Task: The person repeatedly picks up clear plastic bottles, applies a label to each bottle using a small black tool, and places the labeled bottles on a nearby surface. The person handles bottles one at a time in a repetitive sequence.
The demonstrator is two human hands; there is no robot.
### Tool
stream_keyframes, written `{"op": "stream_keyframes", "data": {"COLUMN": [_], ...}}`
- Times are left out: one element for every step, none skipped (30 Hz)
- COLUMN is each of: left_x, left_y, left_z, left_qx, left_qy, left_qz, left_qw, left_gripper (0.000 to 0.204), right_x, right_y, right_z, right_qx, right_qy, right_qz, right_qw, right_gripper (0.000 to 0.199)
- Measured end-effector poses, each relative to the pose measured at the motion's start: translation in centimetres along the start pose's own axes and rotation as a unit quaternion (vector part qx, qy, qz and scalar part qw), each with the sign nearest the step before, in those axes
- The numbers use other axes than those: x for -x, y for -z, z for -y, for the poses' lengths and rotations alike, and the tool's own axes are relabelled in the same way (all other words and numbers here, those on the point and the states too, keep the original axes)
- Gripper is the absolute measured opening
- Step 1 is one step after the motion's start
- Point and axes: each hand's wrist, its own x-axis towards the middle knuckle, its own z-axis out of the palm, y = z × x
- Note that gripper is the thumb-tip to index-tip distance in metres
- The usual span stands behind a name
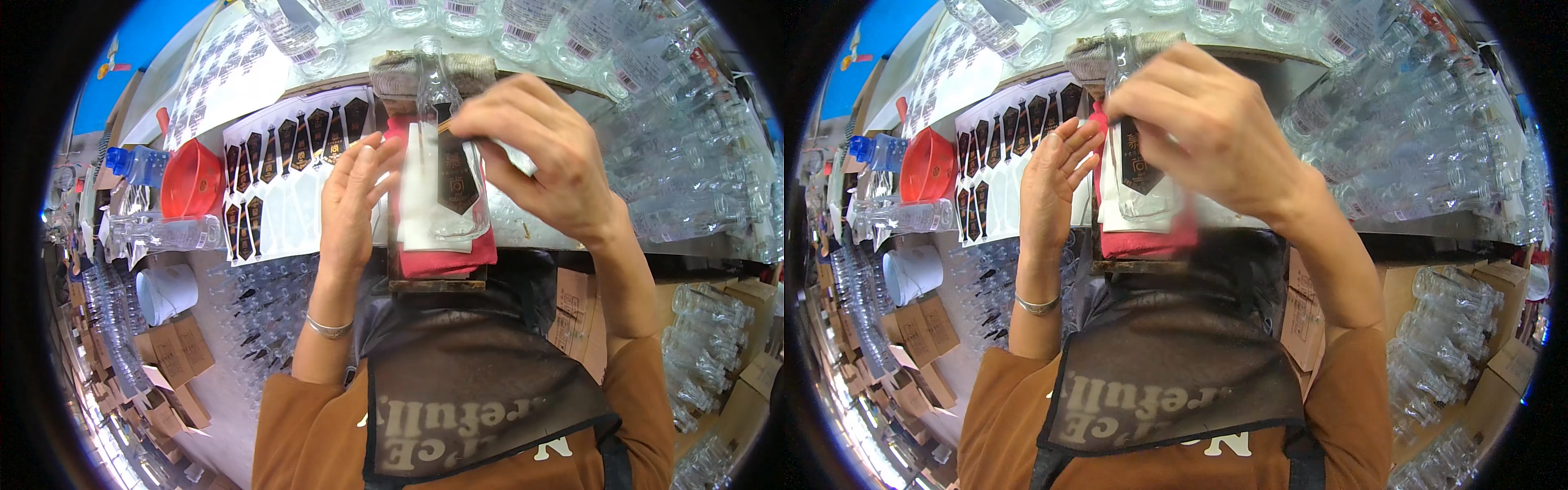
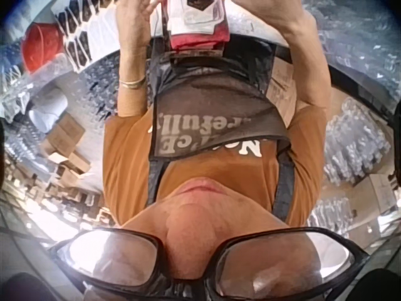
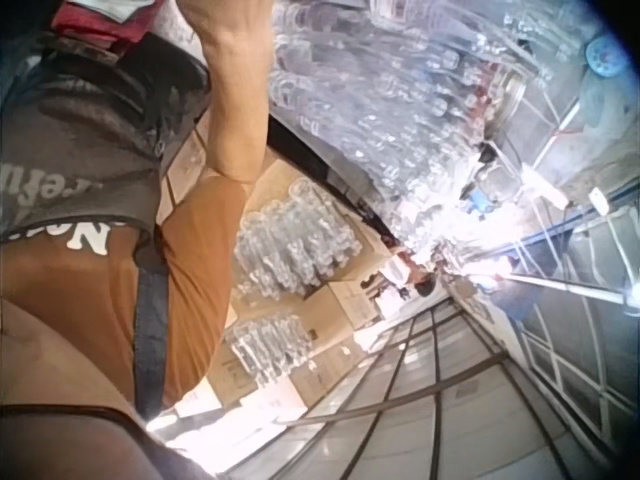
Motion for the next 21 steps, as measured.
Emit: {"op": "stream_keyframes", "data": {"left_x": [0.2, 0.5, 0.8, 1.0, 1.2, 1.5, 1.7, 1.9, 1.8, 1.7, 1.7, 1.6, 1.7, 2.0, 2.2, 2.4, 2.5, 2.7, 2.8, 3.0, 3.0], "left_y": [-0.3, -0.3, -0.2, -0.1, 0.1, 0.2, 0.3, 0.3, 0.1, -0.2, -0.6, -0.9, -0.9, -0.8, -0.2, 0.4, 0.9, 1.0, 1.0, 1.0, 0.4], "left_z": [-0.1, -0.2, -0.2, -0.3, -0.5, -0.5, -0.6, -0.5, -0.3, -0.2, -0.2, -0.3, -0.4, -0.5, -0.1, 0.1, 0.4, 0.5, 0.6, 0.7, 0.4], "left_qx": [-0.003, -0.012, -0.02, -0.027, -0.025, -0.021, -0.016, -0.011, -0.018, -0.021, -0.024, -0.026, -0.033, -0.043, -0.052, -0.061, -0.055, -0.06, -0.066, -0.071, -0.071], "left_qy": [-0.003, -0.01, -0.017, -0.025, -0.037, -0.036, -0.034, -0.032, -0.044, -0.053, -0.061, -0.069, -0.072, -0.068, -0.061, -0.055, -0.036, -0.043, -0.05, -0.056, -0.047], "left_qz": [-0.002, 0.001, 0.002, 0.002, 0.0, -0.001, -0.001, -0.002, 0.007, 0.016, 0.023, 0.03, 0.037, 0.034, 0.027, 0.022, 0.016, 0.029, 0.044, 0.058, 0.075], "left_qw": [1.0, 1.0, 1.0, 0.999, 0.999, 0.999, 0.999, 0.999, 0.999, 0.998, 0.998, 0.997, 0.996, 0.996, 0.996, 0.996, 0.998, 0.997, 0.996, 0.994, 0.994], "left_gripper": [0.052, 0.052, 0.051, 0.051, 0.05, 0.049, 0.049, 0.049, 0.047, 0.047, 0.047, 0.047, 0.047, 0.048, 0.048, 0.049, 0.051, 0.052, 0.054, 0.055, 0.061], "right_x": [-0.7, -0.7, -0.7, -0.5, 0.0, 0.5, 0.1, -0.2, -0.4, -0.9, -1.7, -2.8, -2.8, -2.5, -1.4, 0.2, 1.5, 2.1, 1.8, 1.6, 0.8], "right_y": [-0.8, -1.1, -1.5, -1.8, -1.8, -1.8, -1.3, -0.9, -1.2, -1.8, -2.0, -1.8, -1.6, -1.3, -1.6, -1.8, -1.9, -1.5, -1.0, -0.7, -1.0], "right_z": [-0.3, 0.0, 0.3, 0.7, 1.8, 3.0, 3.4, 3.7, 2.9, 1.1, -0.7, -2.2, -2.4, -2.6, -1.9, -0.2, 1.2, 3.0, 3.0, 2.5, 0.6], "right_qx": [0.022, 0.032, 0.042, 0.051, 0.012, -0.037, -0.075, -0.113, -0.053, 0.006, 0.031, 0.076, 0.087, 0.098, 0.071, 0.045, -0.008, -0.092, -0.115, -0.139, -0.04], "right_qy": [0.013, 0.016, 0.022, 0.027, 0.018, 0.02, -0.002, -0.024, -0.033, -0.041, -0.093, -0.075, -0.064, -0.053, -0.04, -0.026, -0.011, -0.008, -0.04, -0.072, -0.072], "right_qz": [-0.03, -0.003, 0.025, 0.053, 0.105, 0.124, 0.153, 0.182, 0.143, 0.103, 0.077, 0.024, -0.013, -0.049, -0.009, 0.031, 0.083, 0.12, 0.13, 0.139, 0.087], "right_qw": [0.999, 0.999, 0.999, 0.997, 0.994, 0.991, 0.985, 0.977, 0.988, 0.994, 0.992, 0.994, 0.994, 0.993, 0.997, 0.998, 0.996, 0.989, 0.984, 0.978, 0.993], "right_gripper": [0.023, 0.023, 0.022, 0.021, 0.02, 0.019, 0.019, 0.019, 0.018, 0.019, 0.021, 0.019, 0.02, 0.021, 0.022, 0.023, 0.027, 0.025, 0.024, 0.023, 0.021]}}
